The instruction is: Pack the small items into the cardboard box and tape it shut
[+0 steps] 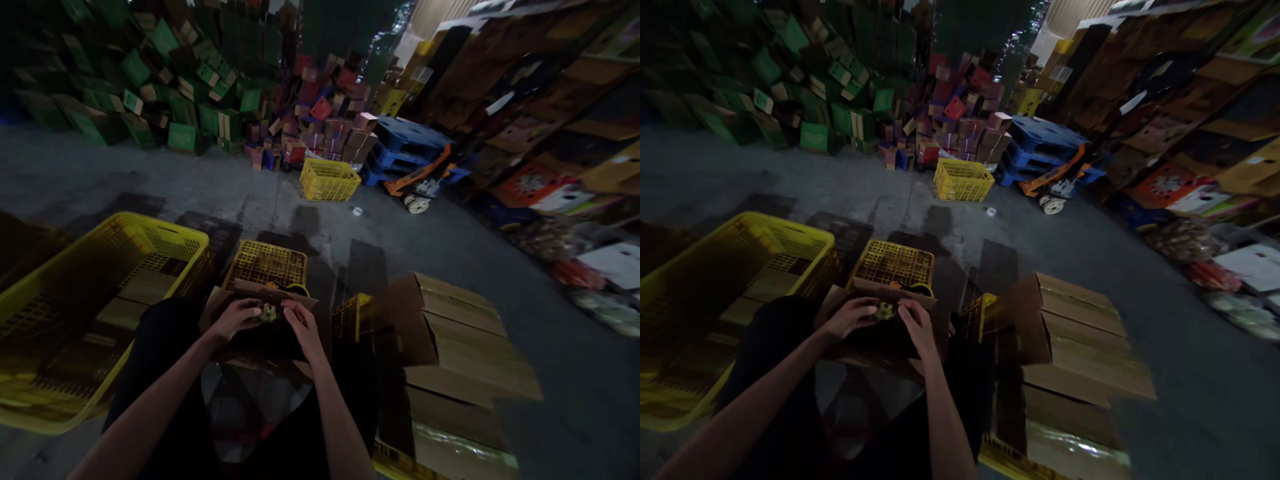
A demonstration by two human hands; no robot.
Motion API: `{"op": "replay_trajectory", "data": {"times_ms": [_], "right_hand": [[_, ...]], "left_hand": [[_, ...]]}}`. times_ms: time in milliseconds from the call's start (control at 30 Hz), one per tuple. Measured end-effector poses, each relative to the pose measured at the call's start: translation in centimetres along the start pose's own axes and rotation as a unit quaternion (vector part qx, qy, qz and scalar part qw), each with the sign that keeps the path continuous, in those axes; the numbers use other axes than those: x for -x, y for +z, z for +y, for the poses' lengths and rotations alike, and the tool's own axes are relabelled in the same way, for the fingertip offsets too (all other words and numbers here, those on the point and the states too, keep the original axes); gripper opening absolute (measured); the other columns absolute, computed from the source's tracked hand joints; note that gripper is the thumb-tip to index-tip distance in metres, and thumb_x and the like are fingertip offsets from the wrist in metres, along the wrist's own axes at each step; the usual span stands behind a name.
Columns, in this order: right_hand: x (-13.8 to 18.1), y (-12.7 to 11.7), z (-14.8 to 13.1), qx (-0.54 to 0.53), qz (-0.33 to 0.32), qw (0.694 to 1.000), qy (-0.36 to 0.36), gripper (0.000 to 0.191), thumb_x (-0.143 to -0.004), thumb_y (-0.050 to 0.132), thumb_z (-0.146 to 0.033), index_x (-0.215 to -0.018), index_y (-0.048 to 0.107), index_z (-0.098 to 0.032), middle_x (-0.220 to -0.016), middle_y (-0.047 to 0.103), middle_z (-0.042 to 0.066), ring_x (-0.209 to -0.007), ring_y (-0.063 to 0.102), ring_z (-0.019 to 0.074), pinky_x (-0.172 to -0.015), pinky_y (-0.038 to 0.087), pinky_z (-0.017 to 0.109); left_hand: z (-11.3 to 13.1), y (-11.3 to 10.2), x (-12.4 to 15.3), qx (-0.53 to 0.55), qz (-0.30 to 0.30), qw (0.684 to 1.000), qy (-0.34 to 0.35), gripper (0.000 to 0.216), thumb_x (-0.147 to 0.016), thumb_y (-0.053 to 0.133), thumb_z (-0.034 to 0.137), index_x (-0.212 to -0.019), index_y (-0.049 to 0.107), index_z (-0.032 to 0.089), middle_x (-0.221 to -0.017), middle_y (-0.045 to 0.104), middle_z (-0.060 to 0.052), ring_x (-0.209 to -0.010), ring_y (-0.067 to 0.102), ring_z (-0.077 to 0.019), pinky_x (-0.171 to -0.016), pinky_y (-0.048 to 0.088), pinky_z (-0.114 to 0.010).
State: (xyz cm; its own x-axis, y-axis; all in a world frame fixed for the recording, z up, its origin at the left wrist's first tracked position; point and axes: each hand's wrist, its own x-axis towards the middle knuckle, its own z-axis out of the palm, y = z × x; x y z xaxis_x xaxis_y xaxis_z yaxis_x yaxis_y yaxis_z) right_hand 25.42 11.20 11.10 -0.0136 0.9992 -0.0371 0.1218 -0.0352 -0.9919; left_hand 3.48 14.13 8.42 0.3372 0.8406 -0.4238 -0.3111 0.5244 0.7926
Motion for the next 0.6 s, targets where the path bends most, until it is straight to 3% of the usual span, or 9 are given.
{"op": "replay_trajectory", "data": {"times_ms": [167, 333, 467, 600], "right_hand": [[0.4, 0.0, 0.2, -0.032, 0.002, 0.995, 0.091, 0.040, -0.086, 0.066, -0.054, -0.116, 0.073, -0.027, -0.121, 0.072, 0.004, -0.119, 0.062, 0.0270, -0.106, 0.046, 0.042], [0.9, 0.1, 0.0, -0.068, -0.071, 0.991, 0.087, 0.054, -0.085, 0.070, -0.052, -0.134, 0.062, -0.032, -0.136, 0.064, 0.003, -0.116, 0.064, 0.0263, -0.093, 0.056, 0.039], [0.3, 0.1, 0.8, 0.004, -0.028, 0.998, 0.055, 0.045, -0.085, 0.067, -0.055, -0.120, 0.073, -0.026, -0.118, 0.074, 0.005, -0.106, 0.068, 0.0273, -0.093, 0.054, 0.041], [-0.1, 0.0, 1.5, 0.043, 0.001, 0.999, 0.032, 0.045, -0.088, 0.062, -0.058, -0.110, 0.077, -0.022, -0.107, 0.077, 0.006, -0.100, 0.068, 0.0277, -0.088, 0.052, 0.039]], "left_hand": [[0.4, 0.4, 0.5, -0.024, -0.001, 0.999, 0.034, 0.057, -0.061, 0.092, 0.037, -0.110, 0.072, 0.017, -0.116, 0.070, -0.013, -0.109, 0.066, -0.0319, -0.089, 0.056, -0.042], [0.4, 0.4, 0.2, -0.022, 0.025, 0.999, 0.029, 0.052, -0.066, 0.088, 0.047, -0.105, 0.073, 0.016, -0.111, 0.072, -0.012, -0.110, 0.066, -0.0312, -0.087, 0.057, -0.040], [0.6, 0.3, 0.3, 0.008, 0.006, 1.000, 0.000, 0.061, -0.073, 0.078, 0.062, -0.109, 0.072, 0.013, -0.109, 0.074, -0.015, -0.104, 0.070, -0.0311, -0.087, 0.058, -0.041], [0.9, 0.5, 0.5, -0.015, -0.011, 1.000, 0.013, 0.070, -0.071, 0.082, 0.059, -0.124, 0.067, 0.015, -0.117, 0.073, -0.016, -0.098, 0.073, -0.0297, -0.086, 0.058, -0.040]]}}
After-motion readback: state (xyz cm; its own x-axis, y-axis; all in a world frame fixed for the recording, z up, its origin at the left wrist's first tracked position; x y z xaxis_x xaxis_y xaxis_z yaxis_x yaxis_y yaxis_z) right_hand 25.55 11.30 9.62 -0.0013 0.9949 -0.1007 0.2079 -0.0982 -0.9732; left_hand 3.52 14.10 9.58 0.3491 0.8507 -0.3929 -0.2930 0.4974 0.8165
